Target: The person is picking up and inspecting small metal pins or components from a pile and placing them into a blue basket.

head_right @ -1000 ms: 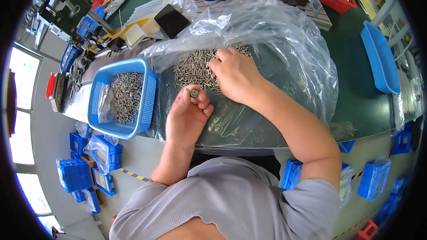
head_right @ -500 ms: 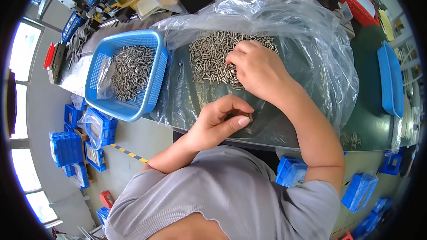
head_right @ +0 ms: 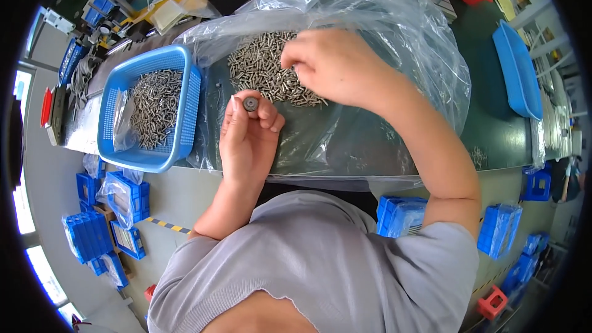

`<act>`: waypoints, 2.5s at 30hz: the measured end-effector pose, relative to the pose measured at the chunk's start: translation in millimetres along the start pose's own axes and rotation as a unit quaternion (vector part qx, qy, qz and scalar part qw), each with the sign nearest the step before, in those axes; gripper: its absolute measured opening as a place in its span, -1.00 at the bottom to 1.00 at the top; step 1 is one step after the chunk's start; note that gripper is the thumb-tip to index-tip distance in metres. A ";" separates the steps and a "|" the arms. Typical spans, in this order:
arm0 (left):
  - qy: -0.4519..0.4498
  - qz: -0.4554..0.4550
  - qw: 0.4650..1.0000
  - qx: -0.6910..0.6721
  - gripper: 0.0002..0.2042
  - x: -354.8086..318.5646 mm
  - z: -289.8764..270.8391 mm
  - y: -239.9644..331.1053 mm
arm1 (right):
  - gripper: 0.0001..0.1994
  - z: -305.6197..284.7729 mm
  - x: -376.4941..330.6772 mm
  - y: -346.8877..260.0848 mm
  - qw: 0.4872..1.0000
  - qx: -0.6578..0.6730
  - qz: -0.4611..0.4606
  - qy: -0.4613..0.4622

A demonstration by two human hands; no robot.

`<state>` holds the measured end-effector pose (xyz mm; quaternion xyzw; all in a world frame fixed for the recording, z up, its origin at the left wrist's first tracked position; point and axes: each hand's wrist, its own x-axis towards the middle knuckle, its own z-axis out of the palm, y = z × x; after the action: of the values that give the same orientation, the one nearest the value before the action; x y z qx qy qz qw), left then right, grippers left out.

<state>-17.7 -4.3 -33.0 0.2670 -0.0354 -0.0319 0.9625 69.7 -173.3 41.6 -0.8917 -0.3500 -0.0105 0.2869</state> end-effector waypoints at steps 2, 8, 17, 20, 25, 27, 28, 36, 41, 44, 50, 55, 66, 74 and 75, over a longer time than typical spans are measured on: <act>0.017 0.006 1.000 0.001 -0.79 0.7 0.3 0.5 | -0.84 8.0 -4.2 1.9 0.999 0.014 0.007 -0.042; 0.008 -0.001 1.000 -0.005 -0.78 -0.3 0.3 1.5 | -0.71 38.0 -12.2 4.0 0.996 -0.004 -0.080 0.028; -0.020 0.036 0.999 0.032 -0.83 -5.7 14.1 5.7 | -0.81 49.7 -16.2 13.1 0.988 -0.055 -0.113 0.093; 0.005 0.017 0.999 0.037 -0.84 -0.4 18.1 3.8 | -0.83 46.6 -19.1 16.7 0.989 -0.002 -0.106 0.099; 0.004 -0.027 0.999 0.018 -0.87 0.7 8.7 -3.9 | -0.87 47.4 -19.2 19.9 0.984 0.144 -0.047 0.089; -0.004 -0.040 0.999 0.007 -0.87 0.1 8.3 -2.5 | -0.88 46.0 -18.9 17.6 0.981 0.168 -0.041 0.089; -0.003 -0.038 0.999 0.007 -0.87 -0.5 7.9 -2.1 | -0.90 44.9 -18.6 15.4 0.977 0.191 -0.034 0.087; -0.006 -0.061 0.998 -0.020 -0.84 -1.4 1.8 -1.0 | -0.94 26.6 -22.4 -15.5 0.833 0.537 0.133 0.008; -0.013 -0.076 0.997 -0.018 -0.83 -2.5 1.0 -0.6 | -0.96 29.1 -21.9 -15.9 0.847 0.525 0.085 0.003; -0.012 -0.077 0.997 -0.018 -0.84 -3.6 1.4 0.2 | -0.96 26.4 -21.9 -18.2 0.902 0.428 0.051 0.025; -0.004 -0.072 0.997 -0.011 -0.87 -2.7 2.9 -0.9 | -0.91 27.8 -21.4 -15.2 0.971 0.186 -0.100 0.111; 0.006 -0.069 0.998 0.010 -0.86 -2.9 3.6 -0.6 | -0.89 27.7 -22.5 -18.4 0.972 0.184 -0.109 0.097; -0.032 -0.100 0.994 -0.017 -0.82 -1.5 -5.0 -1.2 | -0.80 32.5 -20.5 -14.4 0.947 0.316 -0.041 0.035; 0.010 -0.097 0.995 -0.012 -0.77 -3.0 3.5 -1.1 | -0.86 25.4 -19.2 -21.9 0.947 0.320 -0.001 0.038; 0.013 -0.091 0.996 -0.004 -0.77 -2.8 3.0 -1.5 | -0.86 27.3 -19.3 -21.8 0.948 0.316 -0.003 0.042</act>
<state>-20.7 -6.8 -31.4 0.2661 0.0018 -0.1162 0.9569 36.4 -158.2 25.5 -0.7530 -0.3251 0.0622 0.5687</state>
